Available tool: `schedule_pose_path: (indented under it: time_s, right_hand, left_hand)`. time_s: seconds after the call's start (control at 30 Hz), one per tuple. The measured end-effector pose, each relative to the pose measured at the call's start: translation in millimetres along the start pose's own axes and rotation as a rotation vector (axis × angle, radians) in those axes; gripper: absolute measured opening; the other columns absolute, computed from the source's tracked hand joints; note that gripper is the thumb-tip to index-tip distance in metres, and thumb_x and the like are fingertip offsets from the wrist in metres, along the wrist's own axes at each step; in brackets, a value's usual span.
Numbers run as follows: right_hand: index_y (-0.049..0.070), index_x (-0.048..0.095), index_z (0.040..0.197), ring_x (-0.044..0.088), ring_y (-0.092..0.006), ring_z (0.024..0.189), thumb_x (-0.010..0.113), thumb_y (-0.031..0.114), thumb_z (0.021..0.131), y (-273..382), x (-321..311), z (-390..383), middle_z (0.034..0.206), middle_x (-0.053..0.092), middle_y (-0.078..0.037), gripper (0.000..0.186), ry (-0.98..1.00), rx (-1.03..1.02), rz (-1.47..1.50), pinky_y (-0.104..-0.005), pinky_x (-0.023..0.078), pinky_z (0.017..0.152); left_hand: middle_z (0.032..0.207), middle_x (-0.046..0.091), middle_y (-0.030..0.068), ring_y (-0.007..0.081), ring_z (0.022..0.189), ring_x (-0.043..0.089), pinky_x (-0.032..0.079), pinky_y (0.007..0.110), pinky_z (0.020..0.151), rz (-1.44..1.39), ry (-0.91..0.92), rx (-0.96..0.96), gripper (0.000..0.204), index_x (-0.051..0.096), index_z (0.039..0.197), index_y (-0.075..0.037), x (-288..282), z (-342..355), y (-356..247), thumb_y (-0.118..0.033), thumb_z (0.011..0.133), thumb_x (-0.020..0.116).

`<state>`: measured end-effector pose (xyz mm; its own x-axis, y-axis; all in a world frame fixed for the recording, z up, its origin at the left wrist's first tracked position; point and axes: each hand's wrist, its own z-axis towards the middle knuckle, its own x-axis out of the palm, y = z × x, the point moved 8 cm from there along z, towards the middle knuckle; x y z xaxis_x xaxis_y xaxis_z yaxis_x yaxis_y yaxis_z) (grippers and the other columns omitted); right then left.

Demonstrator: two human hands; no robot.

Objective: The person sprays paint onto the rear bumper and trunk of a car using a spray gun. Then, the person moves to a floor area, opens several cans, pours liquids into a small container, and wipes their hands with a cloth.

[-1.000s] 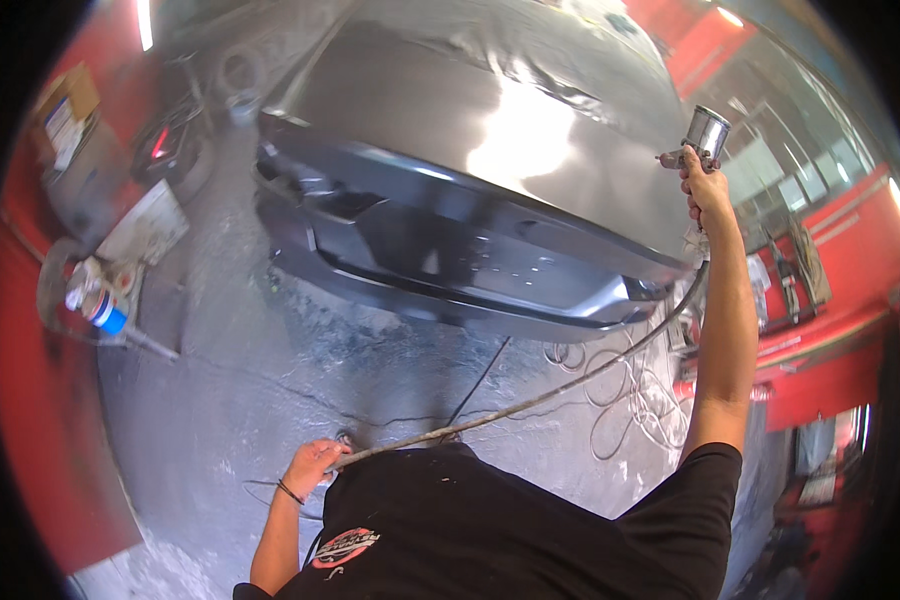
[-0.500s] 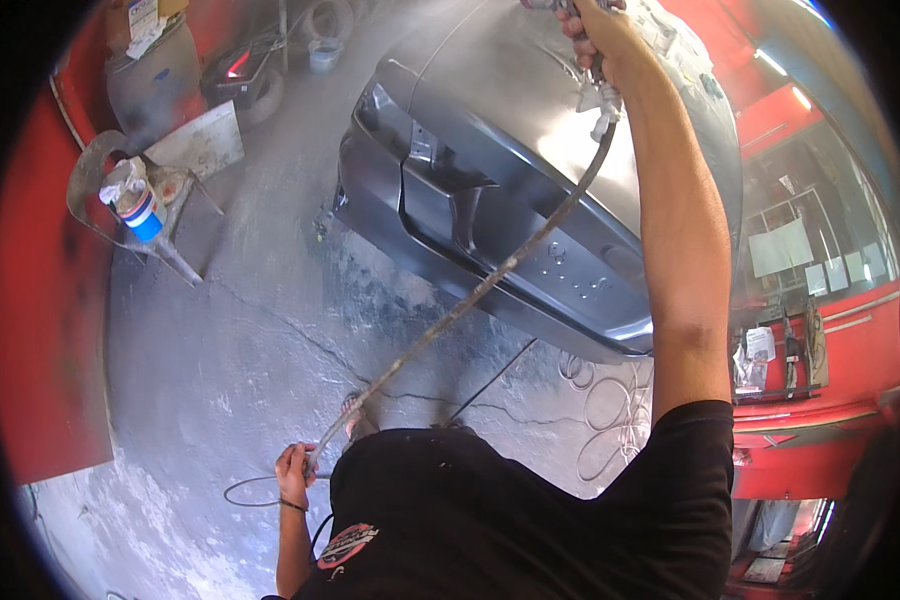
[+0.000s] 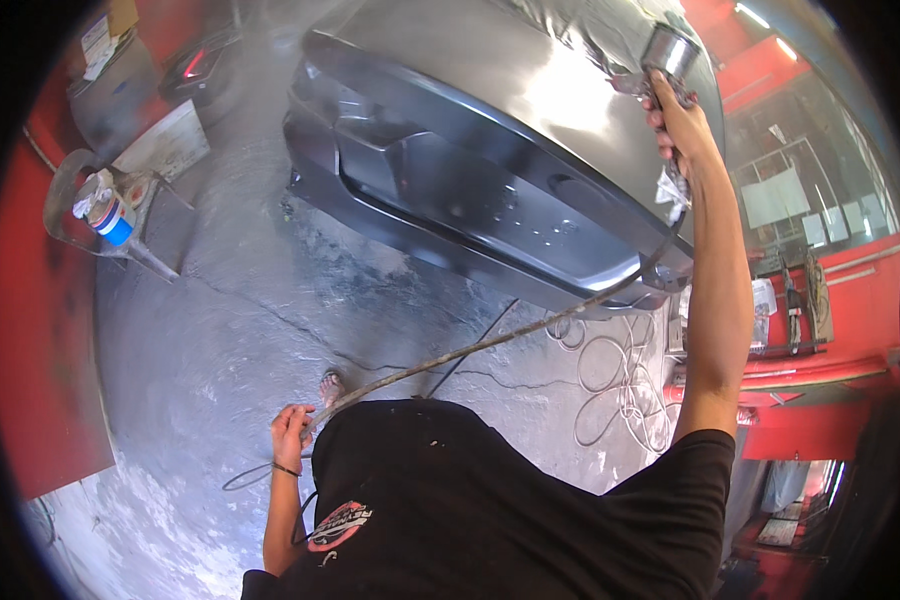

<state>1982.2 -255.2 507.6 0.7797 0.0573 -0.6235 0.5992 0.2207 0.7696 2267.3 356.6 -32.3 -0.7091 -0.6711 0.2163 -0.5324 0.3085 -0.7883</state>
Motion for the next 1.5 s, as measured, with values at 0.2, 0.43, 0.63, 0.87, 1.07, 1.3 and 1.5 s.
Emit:
schedule_pose_path:
  time_s: [0.2, 0.43, 0.63, 0.87, 1.07, 1.3, 1.5]
  right_hand:
    - [0.011, 0.064, 0.09, 0.037, -0.0053, 0.045, 0.067, 0.066, 0.099, -150.5, -167.9, -15.6, 0.067, 0.05, 0.007, 0.055, -0.208, 0.146, -0.01, -0.0263, 0.03, 0.04]
    - [0.005, 0.068, 0.098, 0.042, -0.0105, 0.046, 0.073, 0.066, 0.094, -302.8, -354.6, -34.9, 0.071, 0.056, 0.0, 0.062, -0.414, 0.243, -0.015, -0.0298, 0.032, 0.042]
    - [0.013, 0.073, 0.09, 0.043, -0.0094, 0.045, 0.071, 0.07, 0.093, -418.3, -506.9, -70.5, 0.062, 0.052, 0.005, 0.057, -0.675, 0.432, -0.126, -0.0319, 0.032, 0.041]
    - [-0.005, 0.074, 0.124, 0.071, -0.0431, 0.118, 0.068, 0.066, 0.096, -466.7, -589.7, -84.2, 0.118, 0.074, -0.033, 0.077, -0.73, 0.34, -0.536, -0.0508, 0.053, 0.098]
    - [-0.003, 0.077, 0.098, 0.069, -0.0278, 0.075, 0.069, 0.061, 0.099, -343.9, -444.8, -97.2, 0.082, 0.074, -0.017, 0.065, -0.625, 0.259, -0.483, -0.0444, 0.054, 0.071]
    - [0.003, 0.071, 0.083, 0.051, -0.0135, 0.052, 0.07, 0.061, 0.099, -199.0, -286.2, -66.4, 0.067, 0.061, -0.003, 0.061, -0.524, 0.158, -0.377, -0.0348, 0.039, 0.05]
    - [0.009, 0.065, 0.083, 0.043, -0.01, 0.044, 0.069, 0.067, 0.096, -61.2, -130.2, -38.3, 0.065, 0.055, 0.001, 0.06, -0.368, 0.151, -0.336, -0.0318, 0.03, 0.039]
  left_hand:
    - [0.076, 0.059, -0.0028, 0.0023, 0.057, 0.046, 0.033, 0.021, 0.047, 0.065, 0.161, 0.034, 0.028, 0.073, 0.109, -0.002, 118.6, -0.4, -10.4, -0.028, 0.109, 0.063]
    - [0.08, 0.058, -0.0046, 0.002, 0.06, 0.046, 0.036, 0.021, 0.05, 0.162, 0.372, 0.014, 0.024, 0.074, 0.108, -0.003, 249.9, -30.2, -14.6, -0.025, 0.107, 0.064]
    - [0.083, 0.057, -0.0058, 0.0021, 0.068, 0.048, 0.038, 0.021, 0.058, 0.335, 0.552, -0.02, 0.021, 0.076, 0.111, -0.006, 329.6, -80.6, -34.6, -0.024, 0.105, 0.067]
    - [0.083, 0.062, -0.0055, 0.0033, 0.069, 0.051, 0.039, 0.021, 0.062, 0.476, 0.669, 0.096, 0.026, 0.077, 0.116, -0.004, 363.6, -94.3, -43.6, -0.026, 0.102, 0.071]
    - [0.088, 0.065, -0.0043, 0.0038, 0.075, 0.055, 0.043, 0.022, 0.068, 0.51, 0.656, 0.114, 0.026, 0.077, 0.115, -0.004, 313.8, -63.2, -50.2, -0.026, 0.103, 0.071]
    - [0.083, 0.057, -0.0069, 0.0011, 0.067, 0.046, 0.036, 0.02, 0.057, 0.323, 0.537, -0.003, 0.021, 0.077, 0.112, -0.005, 182.1, -43.7, -73.8, -0.023, 0.103, 0.07]
    - [0.082, 0.057, -0.006, 0.0012, 0.065, 0.045, 0.036, 0.02, 0.054, 0.175, 0.409, 0.016, 0.022, 0.075, 0.111, -0.003, 45.8, -44.0, -86.4, -0.023, 0.105, 0.068]
